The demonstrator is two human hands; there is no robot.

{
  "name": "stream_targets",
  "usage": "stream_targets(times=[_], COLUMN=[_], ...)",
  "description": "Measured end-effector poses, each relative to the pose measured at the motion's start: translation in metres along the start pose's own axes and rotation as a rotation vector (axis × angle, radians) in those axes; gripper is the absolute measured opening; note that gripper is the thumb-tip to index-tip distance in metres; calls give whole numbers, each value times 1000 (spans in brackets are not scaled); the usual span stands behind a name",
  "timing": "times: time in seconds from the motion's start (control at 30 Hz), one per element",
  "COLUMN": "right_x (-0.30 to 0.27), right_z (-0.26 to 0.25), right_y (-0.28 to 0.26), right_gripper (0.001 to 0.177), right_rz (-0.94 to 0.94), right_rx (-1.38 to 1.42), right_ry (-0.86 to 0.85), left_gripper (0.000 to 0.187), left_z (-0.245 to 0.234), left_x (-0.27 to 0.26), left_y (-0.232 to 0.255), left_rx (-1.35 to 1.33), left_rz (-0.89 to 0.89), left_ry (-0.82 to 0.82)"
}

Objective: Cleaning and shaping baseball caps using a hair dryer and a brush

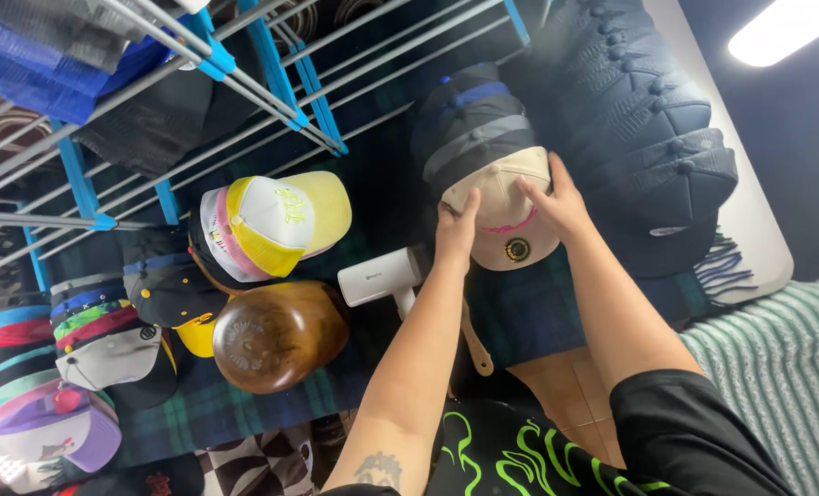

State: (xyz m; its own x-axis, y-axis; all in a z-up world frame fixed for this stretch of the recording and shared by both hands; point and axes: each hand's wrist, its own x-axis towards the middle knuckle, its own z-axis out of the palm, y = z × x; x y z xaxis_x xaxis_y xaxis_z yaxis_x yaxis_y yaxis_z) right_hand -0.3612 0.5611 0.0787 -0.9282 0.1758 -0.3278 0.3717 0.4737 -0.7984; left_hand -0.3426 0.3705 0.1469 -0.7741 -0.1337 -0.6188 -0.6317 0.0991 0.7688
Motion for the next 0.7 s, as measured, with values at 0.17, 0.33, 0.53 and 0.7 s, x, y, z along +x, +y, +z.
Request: stream_targets(times=[0.17,0.33,0.53,0.7], right_x=[1,-12,-7,-55], right_z=[5,10,13,11], right_y=[-20,-34,-42,-42], right_gripper=[88,95,93,80], right_rz=[77,73,126,-215], right_rx=[-55,-83,-155,55], right_ry=[-33,-41,-56,40], left_gripper=[113,110,108,78], left_z=[-2,-13,-24,-98], left_x=[19,12,50,-3], left_y=[-2,1,-35,9], left_rx=[47,104,169,122], left_rz=[-23,-52,-8,373], left_ry=[-1,-55,-128,140])
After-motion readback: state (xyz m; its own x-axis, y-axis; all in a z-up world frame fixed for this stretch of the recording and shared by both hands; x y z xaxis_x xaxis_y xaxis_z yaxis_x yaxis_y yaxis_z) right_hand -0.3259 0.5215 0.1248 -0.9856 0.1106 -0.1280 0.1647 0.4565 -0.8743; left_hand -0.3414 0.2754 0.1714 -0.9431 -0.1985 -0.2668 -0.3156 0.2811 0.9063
